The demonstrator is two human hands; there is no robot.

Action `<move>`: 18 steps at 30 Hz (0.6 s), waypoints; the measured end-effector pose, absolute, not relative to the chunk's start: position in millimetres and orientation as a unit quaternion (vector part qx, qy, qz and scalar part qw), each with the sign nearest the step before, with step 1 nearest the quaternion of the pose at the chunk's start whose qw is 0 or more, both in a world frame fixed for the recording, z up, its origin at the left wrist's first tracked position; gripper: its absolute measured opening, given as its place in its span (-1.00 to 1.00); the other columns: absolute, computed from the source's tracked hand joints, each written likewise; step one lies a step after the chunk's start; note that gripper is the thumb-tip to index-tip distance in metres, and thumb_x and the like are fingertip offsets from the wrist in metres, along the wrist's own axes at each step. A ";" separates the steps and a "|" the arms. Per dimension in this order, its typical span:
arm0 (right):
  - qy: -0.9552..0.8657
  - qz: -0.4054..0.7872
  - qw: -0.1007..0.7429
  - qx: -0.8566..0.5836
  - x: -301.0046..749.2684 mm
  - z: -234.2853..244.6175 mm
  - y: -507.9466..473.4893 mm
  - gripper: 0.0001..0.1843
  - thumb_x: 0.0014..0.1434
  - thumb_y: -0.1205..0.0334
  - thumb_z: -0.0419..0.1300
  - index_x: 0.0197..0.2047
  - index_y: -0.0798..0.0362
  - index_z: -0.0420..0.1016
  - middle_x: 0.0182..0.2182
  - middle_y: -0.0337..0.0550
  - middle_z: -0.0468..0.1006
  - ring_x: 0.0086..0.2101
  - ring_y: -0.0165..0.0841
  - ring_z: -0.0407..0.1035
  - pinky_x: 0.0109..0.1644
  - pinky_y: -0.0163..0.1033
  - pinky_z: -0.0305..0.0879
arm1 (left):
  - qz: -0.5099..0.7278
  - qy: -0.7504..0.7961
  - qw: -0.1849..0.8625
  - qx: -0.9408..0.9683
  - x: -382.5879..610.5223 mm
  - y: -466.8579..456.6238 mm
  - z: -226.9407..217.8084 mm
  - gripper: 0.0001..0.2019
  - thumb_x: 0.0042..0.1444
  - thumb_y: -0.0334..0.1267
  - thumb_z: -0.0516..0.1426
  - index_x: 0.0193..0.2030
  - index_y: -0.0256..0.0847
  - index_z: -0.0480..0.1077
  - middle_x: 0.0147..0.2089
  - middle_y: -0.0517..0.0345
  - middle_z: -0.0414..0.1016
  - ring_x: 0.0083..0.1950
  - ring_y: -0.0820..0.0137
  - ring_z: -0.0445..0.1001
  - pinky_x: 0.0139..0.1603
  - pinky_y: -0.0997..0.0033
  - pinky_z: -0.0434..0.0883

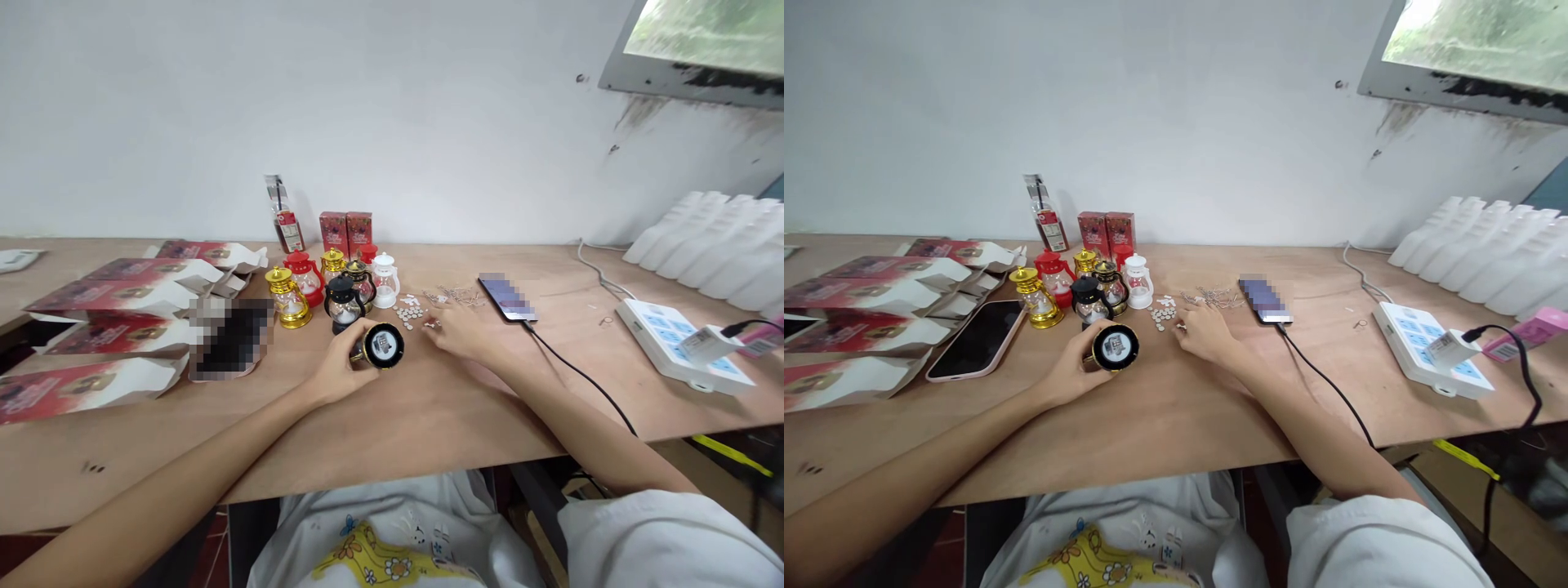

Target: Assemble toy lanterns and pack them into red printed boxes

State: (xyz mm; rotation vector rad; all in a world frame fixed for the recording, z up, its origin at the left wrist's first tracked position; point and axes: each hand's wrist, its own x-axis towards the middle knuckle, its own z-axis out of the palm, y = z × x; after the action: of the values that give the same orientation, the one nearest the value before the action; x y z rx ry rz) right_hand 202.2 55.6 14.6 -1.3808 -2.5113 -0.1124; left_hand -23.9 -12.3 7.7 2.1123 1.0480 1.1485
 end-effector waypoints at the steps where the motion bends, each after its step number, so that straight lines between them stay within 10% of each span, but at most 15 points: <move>1: -0.866 -0.046 0.132 -0.480 200.8 16.5 52.7 -0.79 0.12 0.25 0.11 -0.20 0.07 0.53 -0.23 -0.02 0.56 -0.12 -0.13 0.35 -0.08 -0.09 0.22 | 0.425 0.383 0.258 0.778 -23.9 -12.2 7.5 -0.65 -0.15 -0.33 0.15 -0.15 -0.25 0.26 -0.17 0.10 0.40 -0.13 0.33 0.39 -0.09 0.37 0.35; 18: -0.849 0.023 0.101 -0.518 199.7 15.8 49.8 -0.68 0.03 0.50 0.07 -0.17 0.08 0.50 -0.30 -0.07 0.58 -0.30 -0.30 0.42 -0.29 -0.31 0.17 | 0.423 0.377 0.245 0.787 -23.3 -13.0 10.0 -0.64 -0.15 -0.34 0.15 -0.14 -0.27 0.28 -0.15 0.06 0.43 -0.13 0.29 0.42 -0.10 0.37 0.36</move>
State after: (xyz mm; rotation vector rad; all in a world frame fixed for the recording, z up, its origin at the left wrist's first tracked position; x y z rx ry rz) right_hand 199.7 49.8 15.8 -1.5290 -2.5097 0.0691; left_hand -23.3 -13.0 10.0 2.1486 1.0286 1.1542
